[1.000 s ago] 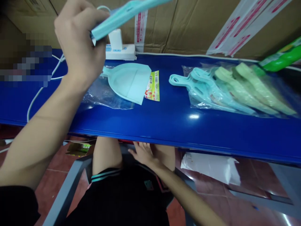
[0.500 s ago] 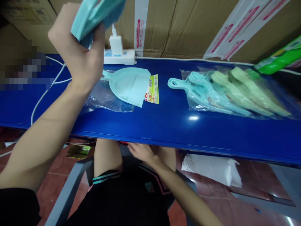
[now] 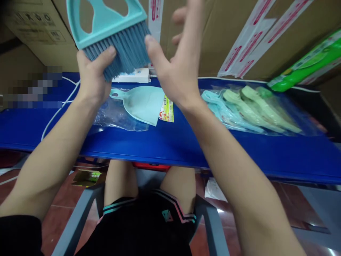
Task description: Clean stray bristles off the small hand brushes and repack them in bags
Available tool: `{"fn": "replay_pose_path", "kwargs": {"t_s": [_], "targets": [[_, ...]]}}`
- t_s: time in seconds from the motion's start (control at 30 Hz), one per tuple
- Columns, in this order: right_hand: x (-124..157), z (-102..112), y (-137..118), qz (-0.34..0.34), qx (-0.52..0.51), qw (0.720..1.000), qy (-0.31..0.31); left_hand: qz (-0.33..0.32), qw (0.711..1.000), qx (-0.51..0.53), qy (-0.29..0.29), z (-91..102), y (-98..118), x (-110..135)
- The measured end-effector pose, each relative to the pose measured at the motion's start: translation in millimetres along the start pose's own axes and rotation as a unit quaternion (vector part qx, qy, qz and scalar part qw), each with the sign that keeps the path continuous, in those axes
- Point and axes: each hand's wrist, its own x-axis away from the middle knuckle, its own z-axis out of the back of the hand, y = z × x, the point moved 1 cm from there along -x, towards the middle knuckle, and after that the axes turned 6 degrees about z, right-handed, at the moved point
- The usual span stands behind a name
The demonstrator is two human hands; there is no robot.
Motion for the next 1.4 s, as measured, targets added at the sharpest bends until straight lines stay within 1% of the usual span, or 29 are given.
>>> {"fn": "replay_pose_path", "kwargs": {"t_s": [0.03, 0.1, 0.17, 0.3, 0.4, 0.47, 0.57, 0.73, 0.87, 1.03, 1.23, 1.4], "targets": [[-11, -6, 7, -0.039, -0.028, 0.999, 0.002, 0.018, 1.000, 0.016, -0.006, 1.0, 2, 0], [-19, -17, 17, -0.111, -0.075, 0.991, -0.028, 0.046, 0.999, 0.026, -0.010, 0.4, 7, 3], [-16, -24, 26, -0.133, -0.089, 0.985, -0.057, 0.061, 0.998, 0.025, -0.002, -3.1, 14, 9], [2, -24, 45, -0.106, -0.087, 0.989, -0.048, 0.067, 0.997, 0.027, 0.001, -10.7, 19, 17], [10, -20, 57, -0.075, -0.045, 0.996, -0.023, 0.081, 0.996, 0.018, -0.029, -12.2, 15, 16], [11, -20, 60, -0.065, -0.016, 0.998, -0.007, 0.097, 0.994, 0.013, -0.052, -12.2, 12, 15], [11, -22, 60, -0.065, -0.003, 0.998, 0.009, 0.102, 0.993, 0.021, -0.057, -11.7, 12, 14], [10, -22, 58, -0.063, -0.021, 0.997, 0.032, 0.100, 0.993, 0.018, -0.051, -9.5, 19, 16], [12, -20, 54, -0.069, -0.011, 0.996, 0.059, 0.101, 0.994, 0.007, -0.037, -8.4, 21, 17], [12, -20, 48, -0.079, -0.005, 0.995, 0.065, 0.100, 0.994, -0.006, -0.034, -9.8, 20, 17], [12, -20, 49, -0.076, 0.008, 0.995, 0.059, 0.104, 0.994, -0.040, -0.006, -9.4, 19, 16], [12, -21, 50, -0.070, 0.007, 0.996, 0.062, 0.108, 0.993, -0.055, -0.017, -8.4, 20, 18]]}}
